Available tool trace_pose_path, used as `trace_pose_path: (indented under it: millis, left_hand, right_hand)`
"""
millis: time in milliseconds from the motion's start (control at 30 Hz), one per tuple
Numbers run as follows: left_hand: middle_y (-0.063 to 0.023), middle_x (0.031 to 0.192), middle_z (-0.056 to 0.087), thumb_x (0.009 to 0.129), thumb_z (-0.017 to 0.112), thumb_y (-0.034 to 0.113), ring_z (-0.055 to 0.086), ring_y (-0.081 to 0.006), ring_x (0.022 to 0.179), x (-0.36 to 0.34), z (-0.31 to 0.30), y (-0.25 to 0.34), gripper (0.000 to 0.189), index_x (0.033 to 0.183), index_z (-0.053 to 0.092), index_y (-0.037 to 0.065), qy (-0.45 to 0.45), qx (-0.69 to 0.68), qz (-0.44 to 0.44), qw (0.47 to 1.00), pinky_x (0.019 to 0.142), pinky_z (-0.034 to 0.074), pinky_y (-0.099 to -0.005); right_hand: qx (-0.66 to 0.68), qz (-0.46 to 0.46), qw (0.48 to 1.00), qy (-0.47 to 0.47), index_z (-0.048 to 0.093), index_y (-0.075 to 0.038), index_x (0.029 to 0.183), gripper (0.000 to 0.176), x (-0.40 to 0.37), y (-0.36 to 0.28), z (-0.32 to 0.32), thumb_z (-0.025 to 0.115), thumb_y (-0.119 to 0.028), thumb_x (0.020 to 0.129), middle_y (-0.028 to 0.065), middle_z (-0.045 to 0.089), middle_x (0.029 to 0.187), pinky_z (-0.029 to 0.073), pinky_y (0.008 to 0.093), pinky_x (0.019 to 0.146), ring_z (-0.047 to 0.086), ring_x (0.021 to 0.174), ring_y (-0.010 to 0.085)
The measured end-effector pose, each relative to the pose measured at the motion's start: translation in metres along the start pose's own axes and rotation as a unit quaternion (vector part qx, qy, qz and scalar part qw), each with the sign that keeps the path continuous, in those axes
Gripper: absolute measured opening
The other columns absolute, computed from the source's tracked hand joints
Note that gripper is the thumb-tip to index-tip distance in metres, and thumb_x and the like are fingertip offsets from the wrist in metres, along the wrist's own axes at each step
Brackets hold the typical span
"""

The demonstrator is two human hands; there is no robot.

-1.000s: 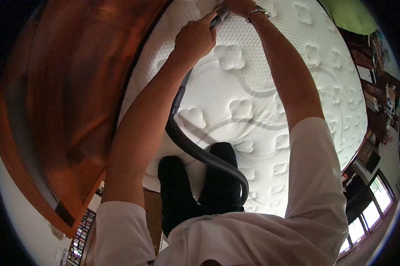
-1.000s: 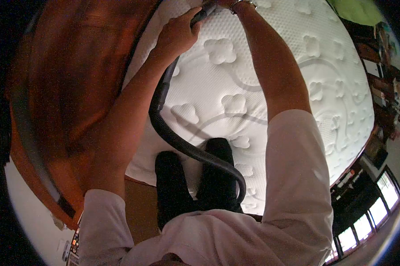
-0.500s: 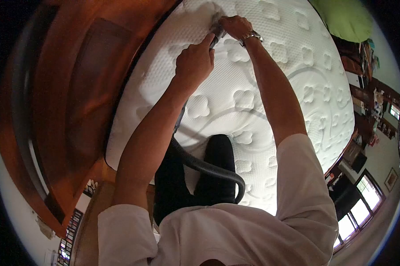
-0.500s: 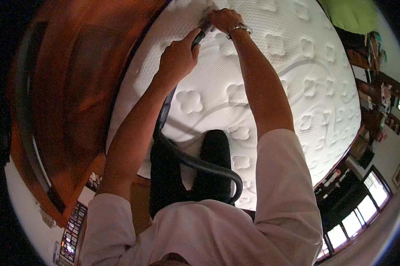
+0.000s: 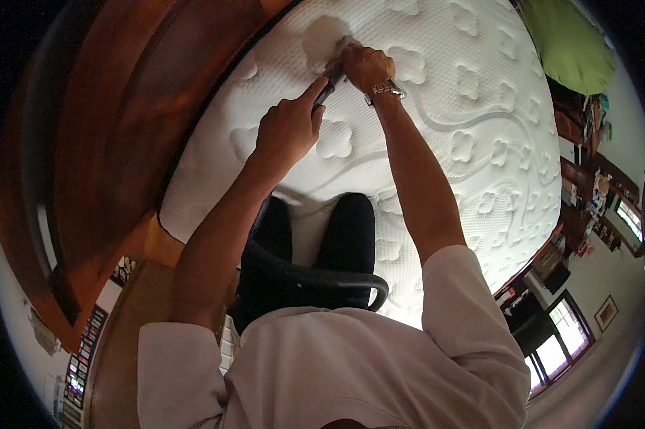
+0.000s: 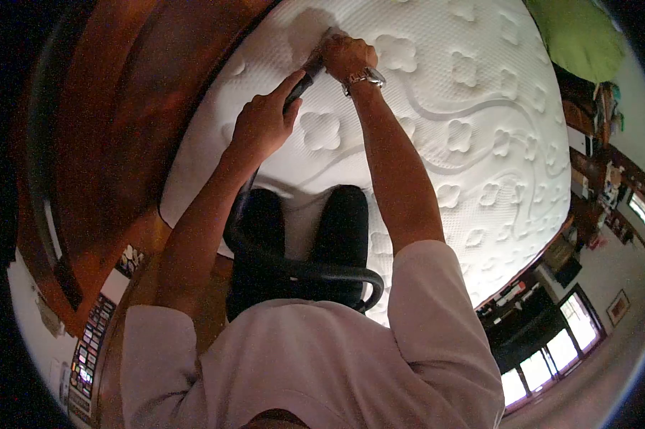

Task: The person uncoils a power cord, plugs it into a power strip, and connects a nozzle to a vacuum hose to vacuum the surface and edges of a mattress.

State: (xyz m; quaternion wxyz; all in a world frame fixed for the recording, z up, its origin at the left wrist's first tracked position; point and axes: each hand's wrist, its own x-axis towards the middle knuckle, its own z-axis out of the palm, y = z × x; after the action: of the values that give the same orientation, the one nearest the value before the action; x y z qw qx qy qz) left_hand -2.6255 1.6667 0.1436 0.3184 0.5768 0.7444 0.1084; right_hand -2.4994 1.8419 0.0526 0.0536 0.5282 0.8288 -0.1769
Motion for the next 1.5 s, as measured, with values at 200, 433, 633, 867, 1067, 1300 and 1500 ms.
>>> trace_pose_path:
  millis: [200, 433, 633, 867, 1067, 1300, 1500]
  left_hand:
    - [-0.0182, 0.075, 0.07, 0.105, 0.058, 0.03, 0.072, -0.0343, 0.066, -0.058, -0.01, -0.032, 0.056, 0.157, 0.039, 0.019, -0.022, -0.023, -0.024, 0.999, 0.065, 0.06, -0.0481]
    - [-0.0203, 0.077, 0.07, 0.105, 0.057, 0.03, 0.072, -0.0373, 0.068, -0.115, -0.021, -0.067, 0.058, 0.158, 0.037, 0.02, -0.074, -0.045, -0.062, 0.994, 0.067, 0.058, -0.0511]
    - [-0.023, 0.085, 0.07, 0.105, 0.057, 0.03, 0.071, -0.0399, 0.074, -0.181, -0.024, -0.1, 0.058, 0.159, 0.036, 0.023, -0.094, -0.037, -0.092, 0.991, 0.072, 0.056, -0.0535]
    - [-0.0154, 0.077, 0.065, 0.104, 0.06, 0.025, 0.069, -0.0294, 0.071, -0.283, -0.018, -0.145, 0.063, 0.161, 0.033, 0.026, -0.069, -0.092, -0.15, 0.982, 0.066, 0.053, -0.0477]
    - [-0.0174, 0.082, 0.066, 0.102, 0.061, 0.018, 0.069, -0.035, 0.075, -0.335, -0.005, -0.164, 0.064, 0.16, 0.036, 0.022, -0.069, -0.117, -0.186, 0.973, 0.069, 0.053, -0.0495]
    - [-0.0203, 0.096, 0.069, 0.103, 0.059, 0.017, 0.069, -0.0363, 0.083, -0.38, -0.013, -0.165, 0.061, 0.16, 0.037, 0.017, -0.026, -0.066, -0.141, 0.988, 0.076, 0.055, -0.0452]
    - [-0.025, 0.096, 0.069, 0.103, 0.06, 0.022, 0.069, -0.0399, 0.085, -0.397, -0.041, -0.143, 0.056, 0.156, 0.043, 0.014, -0.216, 0.003, -0.357, 0.909, 0.074, 0.054, -0.0469]
  right_hand:
    - [-0.007, -0.041, 0.999, 0.011, 0.076, -0.01, 0.103, 0.04, -0.041, -0.05, 0.03, 0.047, -0.037, 0.103, 0.0155, 0.078, 0.097, 0.059, 0.0484, 0.087, 0.075, 0.093, 0.0375]
    - [-0.058, -0.054, 0.994, -0.076, 0.07, -0.011, 0.107, 0.034, -0.091, -0.103, 0.052, 0.041, -0.029, 0.103, 0.0124, 0.074, 0.113, 0.057, 0.0534, 0.084, 0.073, 0.103, 0.0363]
    - [0.023, -0.033, 0.998, -0.043, 0.071, -0.009, 0.099, 0.035, -0.147, -0.15, 0.09, 0.042, -0.029, 0.103, 0.0143, 0.075, 0.105, 0.059, 0.051, 0.08, 0.073, 0.098, 0.0361]
    - [0.099, -0.038, 0.992, 0.064, 0.069, -0.004, 0.098, 0.035, -0.231, -0.228, 0.147, 0.045, -0.029, 0.102, 0.0171, 0.073, 0.109, 0.058, 0.0521, 0.077, 0.069, 0.104, 0.0363]
    - [0.155, -0.044, 0.986, 0.047, 0.067, -0.001, 0.108, 0.035, -0.275, -0.258, 0.169, 0.046, -0.028, 0.102, 0.0202, 0.069, 0.114, 0.058, 0.0538, 0.082, 0.066, 0.11, 0.0385]
    - [0.235, -0.041, 0.97, -0.047, 0.063, 0.005, 0.122, 0.042, -0.326, -0.29, 0.184, 0.044, -0.027, 0.103, 0.0259, 0.066, 0.121, 0.058, 0.0529, 0.086, 0.065, 0.113, 0.0423]
    - [0.24, -0.056, 0.965, -0.093, 0.061, 0.007, 0.125, 0.045, -0.377, -0.327, 0.204, 0.042, -0.028, 0.104, 0.0302, 0.061, 0.129, 0.057, 0.0554, 0.094, 0.058, 0.126, 0.0469]
